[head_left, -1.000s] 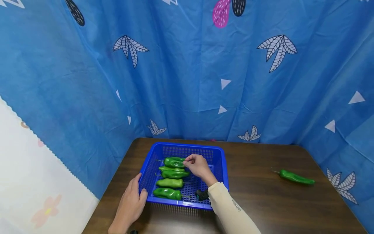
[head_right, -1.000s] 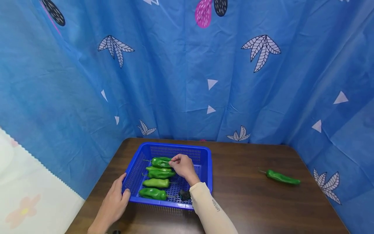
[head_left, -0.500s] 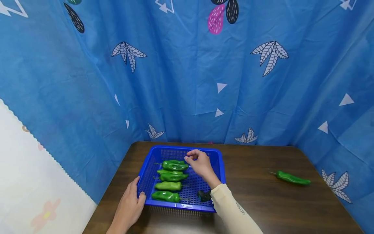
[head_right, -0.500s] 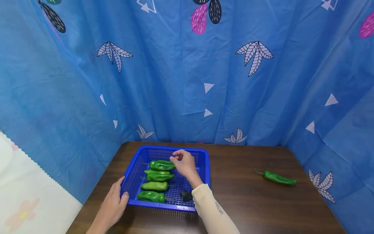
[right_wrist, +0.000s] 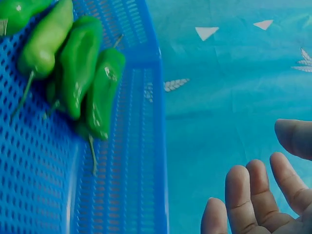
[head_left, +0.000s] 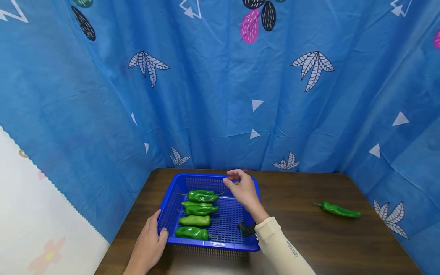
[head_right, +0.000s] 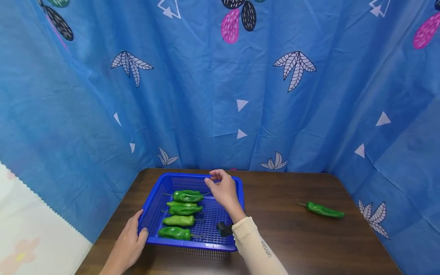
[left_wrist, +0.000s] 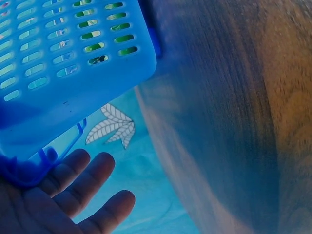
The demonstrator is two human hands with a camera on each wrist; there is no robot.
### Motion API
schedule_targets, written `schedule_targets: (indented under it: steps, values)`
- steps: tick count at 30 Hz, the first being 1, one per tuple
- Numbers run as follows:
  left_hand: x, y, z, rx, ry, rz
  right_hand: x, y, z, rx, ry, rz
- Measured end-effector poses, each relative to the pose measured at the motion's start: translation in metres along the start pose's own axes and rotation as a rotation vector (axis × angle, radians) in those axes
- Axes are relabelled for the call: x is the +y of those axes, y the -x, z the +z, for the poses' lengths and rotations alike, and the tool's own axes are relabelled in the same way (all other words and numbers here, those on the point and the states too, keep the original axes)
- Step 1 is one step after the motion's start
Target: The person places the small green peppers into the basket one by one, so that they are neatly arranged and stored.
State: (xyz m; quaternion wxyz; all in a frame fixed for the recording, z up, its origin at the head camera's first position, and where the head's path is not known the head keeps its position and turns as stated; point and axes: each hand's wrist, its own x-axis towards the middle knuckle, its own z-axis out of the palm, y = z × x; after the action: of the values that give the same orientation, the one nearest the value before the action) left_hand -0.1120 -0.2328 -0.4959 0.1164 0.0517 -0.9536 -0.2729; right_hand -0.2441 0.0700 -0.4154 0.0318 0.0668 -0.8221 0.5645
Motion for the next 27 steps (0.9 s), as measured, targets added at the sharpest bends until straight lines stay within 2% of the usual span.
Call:
schedule_targets:
  steps: [7,15,21,27]
  values:
    - [-0.001,0.000,-0.001,-0.002,0.004,-0.008,0.005,0.000,-0.017,0.098,-0.010,0.020]
    - [0.000,-0.002,0.000,-0.010,0.007,-0.005,0.011,0.004,-0.041,0.152,0.004,0.059]
    - [0.000,-0.002,0.000,-0.005,0.011,0.003,0.016,0.002,-0.069,0.194,0.069,0.050]
    - [-0.001,-0.001,0.001,0.004,0.008,0.012,0.034,0.003,-0.103,0.272,0.150,0.041]
